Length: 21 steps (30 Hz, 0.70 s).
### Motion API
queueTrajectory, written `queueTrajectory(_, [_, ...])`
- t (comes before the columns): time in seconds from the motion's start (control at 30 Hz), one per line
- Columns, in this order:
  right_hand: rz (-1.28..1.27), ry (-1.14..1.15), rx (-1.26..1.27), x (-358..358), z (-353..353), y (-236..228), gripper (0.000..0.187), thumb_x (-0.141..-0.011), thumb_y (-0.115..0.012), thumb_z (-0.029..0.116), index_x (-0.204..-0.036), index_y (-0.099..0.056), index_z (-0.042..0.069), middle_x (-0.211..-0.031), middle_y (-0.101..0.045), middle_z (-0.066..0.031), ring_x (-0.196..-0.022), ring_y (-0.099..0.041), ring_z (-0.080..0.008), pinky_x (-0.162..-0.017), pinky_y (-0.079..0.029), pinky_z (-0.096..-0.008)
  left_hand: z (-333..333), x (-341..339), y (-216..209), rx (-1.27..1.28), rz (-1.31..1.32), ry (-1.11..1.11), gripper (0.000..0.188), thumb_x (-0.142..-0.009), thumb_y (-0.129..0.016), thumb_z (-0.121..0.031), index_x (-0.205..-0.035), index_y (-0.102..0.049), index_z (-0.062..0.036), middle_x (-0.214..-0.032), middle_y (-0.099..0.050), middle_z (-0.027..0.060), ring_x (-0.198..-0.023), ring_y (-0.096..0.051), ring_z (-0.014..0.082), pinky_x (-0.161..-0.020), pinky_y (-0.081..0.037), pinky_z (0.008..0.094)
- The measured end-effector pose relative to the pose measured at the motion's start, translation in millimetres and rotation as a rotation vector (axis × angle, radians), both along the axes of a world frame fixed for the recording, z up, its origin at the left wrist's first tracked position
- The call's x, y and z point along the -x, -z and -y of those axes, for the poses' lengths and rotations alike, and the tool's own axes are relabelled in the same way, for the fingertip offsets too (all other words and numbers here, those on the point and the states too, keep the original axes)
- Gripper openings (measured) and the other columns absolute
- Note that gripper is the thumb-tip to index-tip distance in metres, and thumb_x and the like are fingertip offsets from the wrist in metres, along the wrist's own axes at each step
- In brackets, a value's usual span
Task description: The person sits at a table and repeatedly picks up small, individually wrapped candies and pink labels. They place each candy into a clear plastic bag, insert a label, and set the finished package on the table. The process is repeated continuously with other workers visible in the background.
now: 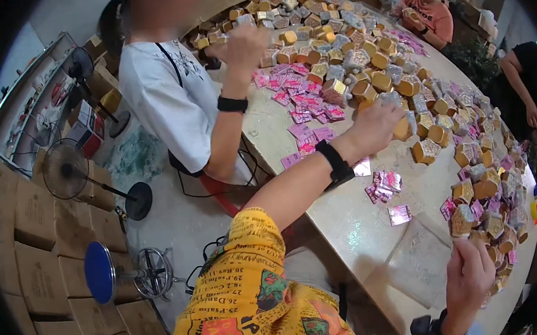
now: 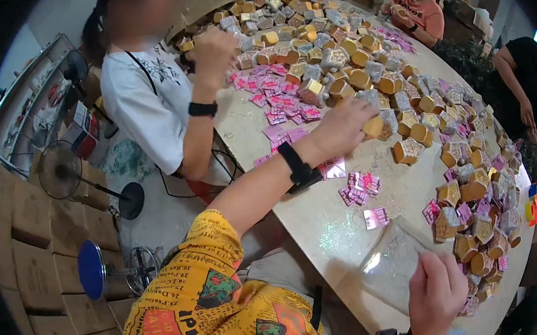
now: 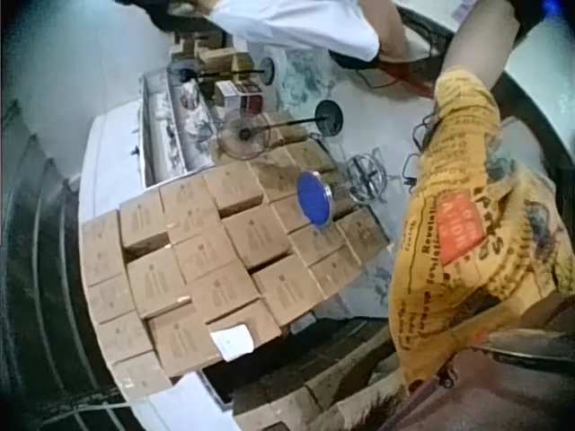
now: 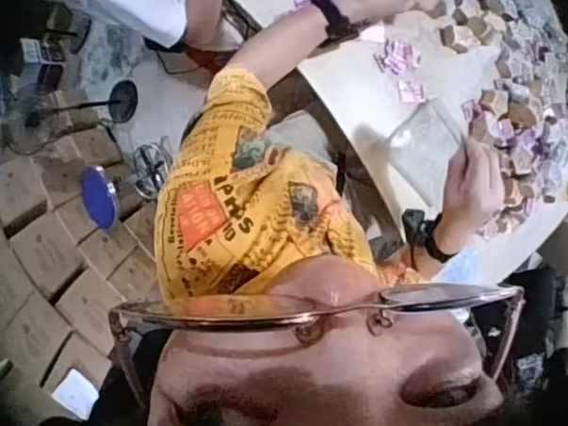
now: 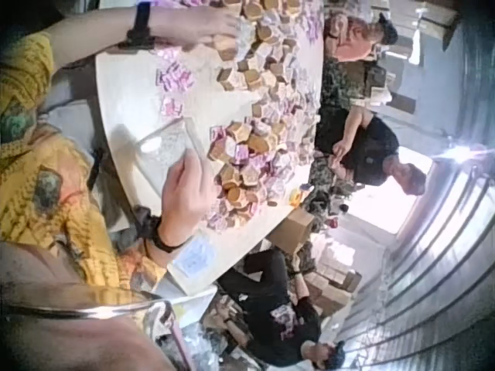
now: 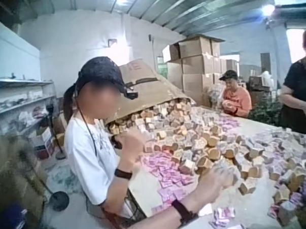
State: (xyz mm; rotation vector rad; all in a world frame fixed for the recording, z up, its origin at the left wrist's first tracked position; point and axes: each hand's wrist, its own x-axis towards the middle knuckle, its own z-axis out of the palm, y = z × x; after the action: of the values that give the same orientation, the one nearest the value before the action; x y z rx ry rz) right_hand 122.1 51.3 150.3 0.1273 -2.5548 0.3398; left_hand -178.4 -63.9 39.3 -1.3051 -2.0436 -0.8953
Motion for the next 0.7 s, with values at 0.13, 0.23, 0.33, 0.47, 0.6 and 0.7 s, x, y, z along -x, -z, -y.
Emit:
queueTrajectory(0.13, [0.02,-0.065,0.047,51.2,9.0,-0.7,0.016,-0.074,-0.062,-0.008,-0.089,-0.058,-0.002,-0.072,-0.055,-0.0148,-0.059,-0.055,-0.0307,-0.052,-0.041,-0.0366,19.2,-10.2,-0.2,-0.389,0.626,0.11,0.051,-0.07,-0.073,-0.014,-0.116,-0.055,-0.0017,-0.11,-0.057,0.0153,-0.1,-0.058,0.0269,-0.083,-0.049,0.0344])
queueTrajectory(0.23, [0.046,-0.028,0.083,58.5,9.8,12.7,0.015,-0.073,-0.062,-0.008,-0.087,-0.059,-0.001,-0.073,-0.056,-0.0134,-0.061,-0.056,-0.0301,-0.053,-0.043,-0.0365,34.2,-11.2,5.3,-0.566,1.115,0.284,0.046,-0.087,-0.066,-0.018,-0.126,-0.049,-0.0021,-0.111,-0.056,0.007,-0.094,-0.06,0.0175,-0.082,-0.05,0.0298])
queueTrajectory(0.33, [0.069,0.036,0.183,63.0,14.2,26.9,0.016,-0.072,-0.063,-0.007,-0.086,-0.059,0.0,-0.073,-0.056,-0.0138,-0.061,-0.057,-0.0306,-0.055,-0.044,-0.0363,37.5,-21.7,11.7,-0.784,1.665,0.428,0.036,-0.094,-0.056,-0.022,-0.125,-0.051,-0.0053,-0.114,-0.056,0.0084,-0.096,-0.061,0.022,-0.084,-0.052,0.04])
queueTrajectory(0.47, [0.031,-0.018,0.266,82.3,14.1,44.8,0.01,-0.075,-0.063,-0.005,-0.083,-0.061,-0.001,-0.071,-0.056,-0.0151,-0.061,-0.057,-0.0312,-0.055,-0.044,-0.0375,31.6,-30.8,35.4,-1.063,2.143,0.514,0.033,-0.097,-0.048,-0.031,-0.121,-0.053,-0.0084,-0.116,-0.058,0.0117,-0.103,-0.06,0.0292,-0.086,-0.052,0.0498])
queueTrajectory(0.6, [0.013,-0.002,0.275,94.1,-0.3,58.5,0.008,-0.074,-0.063,-0.001,-0.083,-0.062,0.0,-0.075,-0.06,-0.0166,-0.067,-0.06,-0.034,-0.06,-0.048,-0.0394,11.8,-49.6,45.2,-1.026,2.19,0.696,0.035,-0.098,-0.046,-0.034,-0.12,-0.054,-0.0082,-0.115,-0.06,0.0132,-0.105,-0.059,0.0316,-0.089,-0.052,0.0489])
queueTrajectory(0.7, [-0.015,0.02,0.292,95.1,-9.3,73.0,0.007,-0.074,-0.063,0.001,-0.081,-0.062,0.001,-0.075,-0.06,-0.0163,-0.068,-0.06,-0.0342,-0.061,-0.049,-0.0411,-4.8,-64.6,46.5,-0.93,2.216,0.701,0.036,-0.099,-0.044,-0.034,-0.12,-0.053,-0.0058,-0.117,-0.06,0.0144,-0.107,-0.059,0.0308,-0.087,-0.053,0.0463])
